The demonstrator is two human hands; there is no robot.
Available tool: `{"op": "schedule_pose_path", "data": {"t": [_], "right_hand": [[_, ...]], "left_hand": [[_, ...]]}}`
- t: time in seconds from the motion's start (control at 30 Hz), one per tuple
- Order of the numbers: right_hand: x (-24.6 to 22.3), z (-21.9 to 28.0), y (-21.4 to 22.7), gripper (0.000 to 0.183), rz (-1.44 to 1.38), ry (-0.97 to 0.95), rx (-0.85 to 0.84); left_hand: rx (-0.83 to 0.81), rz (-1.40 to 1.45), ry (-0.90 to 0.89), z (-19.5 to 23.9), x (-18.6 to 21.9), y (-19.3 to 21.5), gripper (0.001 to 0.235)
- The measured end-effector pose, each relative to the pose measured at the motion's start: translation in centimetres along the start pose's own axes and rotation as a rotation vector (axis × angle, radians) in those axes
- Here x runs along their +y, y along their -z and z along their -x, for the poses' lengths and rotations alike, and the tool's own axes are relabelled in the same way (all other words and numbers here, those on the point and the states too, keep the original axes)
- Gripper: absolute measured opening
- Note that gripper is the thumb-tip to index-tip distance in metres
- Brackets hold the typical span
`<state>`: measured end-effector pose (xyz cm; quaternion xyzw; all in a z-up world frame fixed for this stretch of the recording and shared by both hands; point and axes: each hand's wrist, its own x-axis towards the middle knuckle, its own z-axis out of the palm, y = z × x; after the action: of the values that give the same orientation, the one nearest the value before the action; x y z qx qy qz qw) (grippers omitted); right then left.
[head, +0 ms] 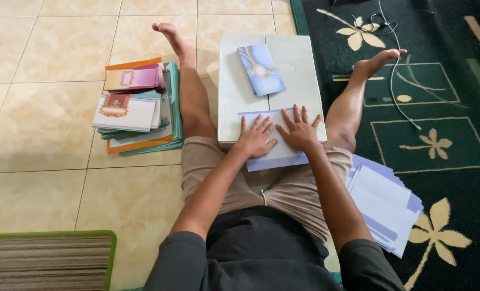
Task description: Folding paper cards and stacking them on a pile
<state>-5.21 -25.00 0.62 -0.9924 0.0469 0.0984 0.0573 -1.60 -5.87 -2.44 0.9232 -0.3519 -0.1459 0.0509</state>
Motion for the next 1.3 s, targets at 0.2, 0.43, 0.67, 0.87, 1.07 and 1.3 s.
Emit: {"op": "schedule_pose_path", "data": {"t": [0.2,0.43,0.67,0.87,1.07,1.3], "right_hand": [[-0.1,0.6,0.5,0.069,-0.040,0.007,0.015],[1.4,4.4,-0.5,0.066,-0.142,-0.067,0.096],[-0.6,13.5,0.3,0.053,-0.726,-0.224,0.385],[0.3,12.0,-1.3,0.062,-1.123,-0.231,0.204],[2.7,10.4,-1.4,0.040,-1.487,-0.148,0.359],[16.4,19.3,-0.6,0.043,-1.310,-0.314,0.623]], "left_hand": [[0.107,0.013,0.069,-2.1,-2.1,-0.1,0.070],[0.126,0.023,0.165,0.9,-6.4,1.1,0.070],[0.172,0.085,0.126,3.1,-5.3,2.5,0.077],[0.174,0.079,0.123,3.1,-5.1,3.5,0.078],[0.264,0.115,0.104,3.0,-5.5,2.5,0.081],[0.439,0.136,0.093,3.5,-5.0,2.0,0.081]]}}
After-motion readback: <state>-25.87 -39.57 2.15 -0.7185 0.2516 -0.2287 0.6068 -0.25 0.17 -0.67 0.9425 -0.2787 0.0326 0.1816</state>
